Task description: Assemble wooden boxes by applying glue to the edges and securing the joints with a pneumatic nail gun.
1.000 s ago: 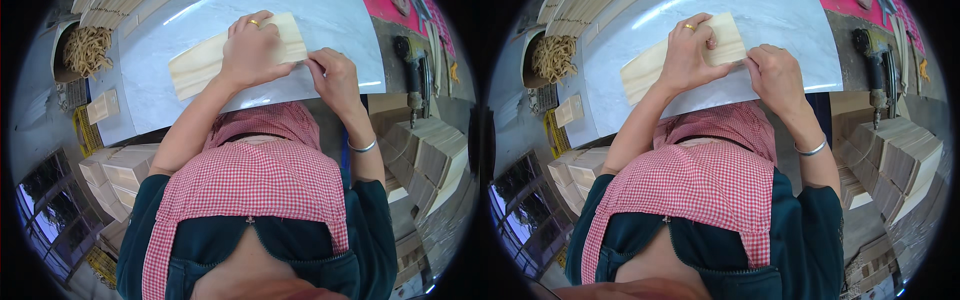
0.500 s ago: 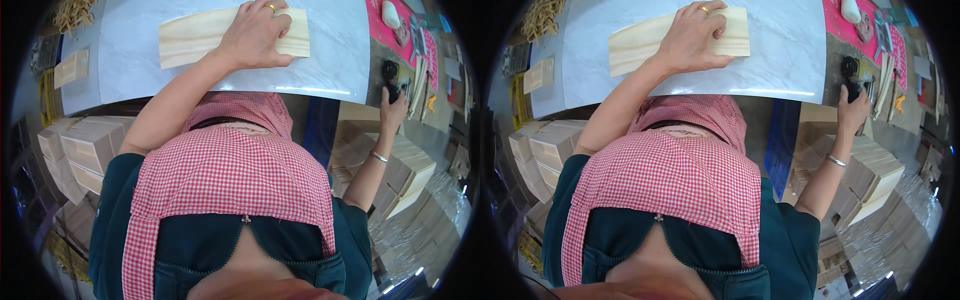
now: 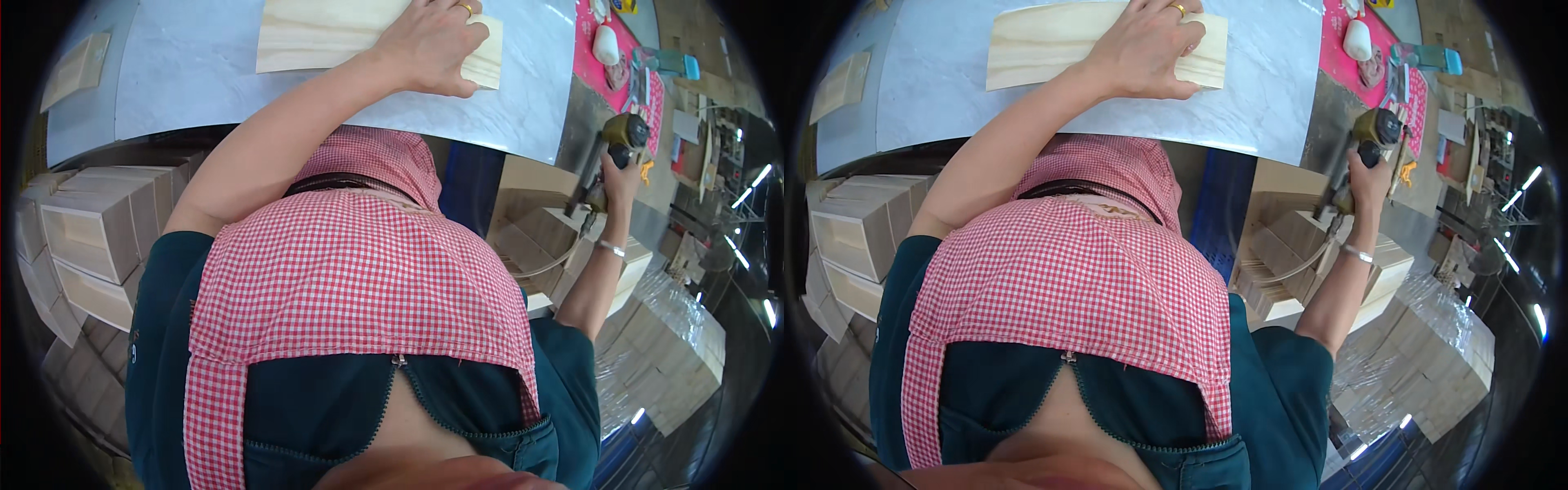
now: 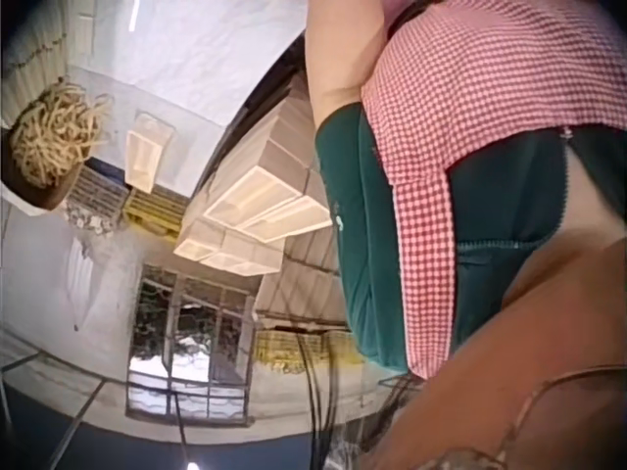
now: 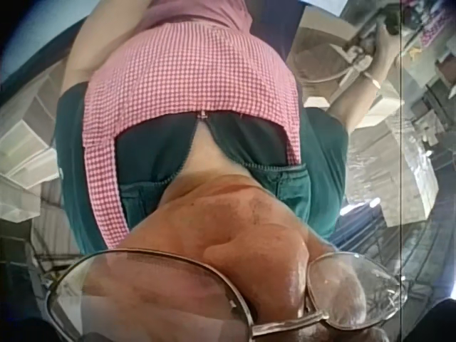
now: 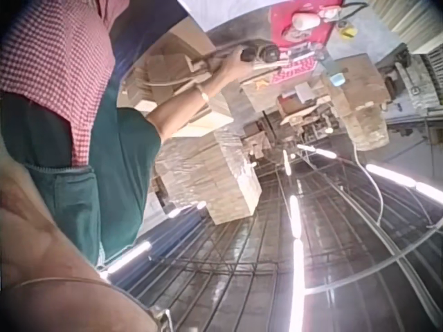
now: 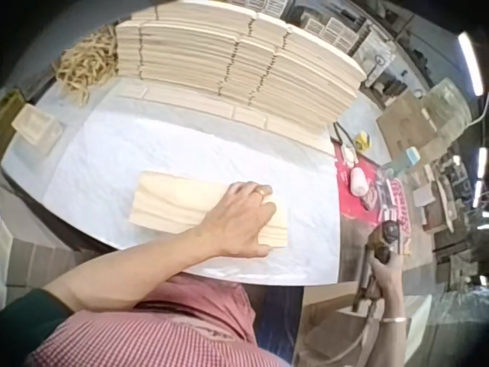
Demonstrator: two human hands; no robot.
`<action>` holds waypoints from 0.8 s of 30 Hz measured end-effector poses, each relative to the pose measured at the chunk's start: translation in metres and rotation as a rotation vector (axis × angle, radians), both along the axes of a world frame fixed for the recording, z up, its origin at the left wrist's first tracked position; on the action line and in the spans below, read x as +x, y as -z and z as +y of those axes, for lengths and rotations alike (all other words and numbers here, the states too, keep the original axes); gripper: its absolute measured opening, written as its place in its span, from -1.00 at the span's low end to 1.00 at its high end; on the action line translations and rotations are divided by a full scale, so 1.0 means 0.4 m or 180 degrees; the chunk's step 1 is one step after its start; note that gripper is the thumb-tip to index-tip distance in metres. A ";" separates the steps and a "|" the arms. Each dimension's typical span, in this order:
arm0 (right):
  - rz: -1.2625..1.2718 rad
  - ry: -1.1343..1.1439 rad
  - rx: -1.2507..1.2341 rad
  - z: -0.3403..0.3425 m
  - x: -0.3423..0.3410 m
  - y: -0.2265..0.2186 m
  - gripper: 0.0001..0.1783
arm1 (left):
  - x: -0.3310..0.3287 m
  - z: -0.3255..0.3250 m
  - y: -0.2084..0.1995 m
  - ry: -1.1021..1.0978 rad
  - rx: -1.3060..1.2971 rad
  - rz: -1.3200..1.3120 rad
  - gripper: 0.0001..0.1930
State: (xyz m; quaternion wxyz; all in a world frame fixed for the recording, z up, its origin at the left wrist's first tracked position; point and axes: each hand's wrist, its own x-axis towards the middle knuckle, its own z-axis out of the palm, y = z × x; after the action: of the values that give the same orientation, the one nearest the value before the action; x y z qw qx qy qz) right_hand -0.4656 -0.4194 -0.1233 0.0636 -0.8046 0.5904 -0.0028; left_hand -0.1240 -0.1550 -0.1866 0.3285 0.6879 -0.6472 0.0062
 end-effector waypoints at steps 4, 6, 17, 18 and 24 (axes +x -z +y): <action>-0.1540 0.0031 0.0700 0.250 0.114 -0.132 -0.69 | -0.008 0.011 -0.017 -0.0062 0.0071 0.0045 -0.49; -0.1697 0.0081 0.0789 0.346 0.161 -0.154 -0.71 | -0.010 0.004 -0.012 -0.0120 0.0168 -0.0049 -0.50; -0.1707 -0.0557 0.1534 0.486 0.269 -0.196 -0.76 | -0.012 0.027 -0.089 -0.0436 0.0529 -0.0142 -0.52; -0.1684 -0.0540 0.1557 0.487 0.272 -0.195 -0.76 | -0.006 0.027 -0.092 -0.0260 0.0648 0.0140 -0.52; -0.1813 -0.0428 0.1616 0.499 0.291 -0.195 -0.82 | -0.005 0.005 -0.045 -0.0111 0.0512 -0.0056 -0.52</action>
State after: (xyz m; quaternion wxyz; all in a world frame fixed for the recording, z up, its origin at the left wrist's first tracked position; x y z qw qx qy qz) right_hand -0.3490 -0.2198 -0.0452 0.4222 -0.7672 0.4769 -0.0756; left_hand -0.1261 -0.1531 -0.1688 0.2662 0.7231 -0.6364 -0.0340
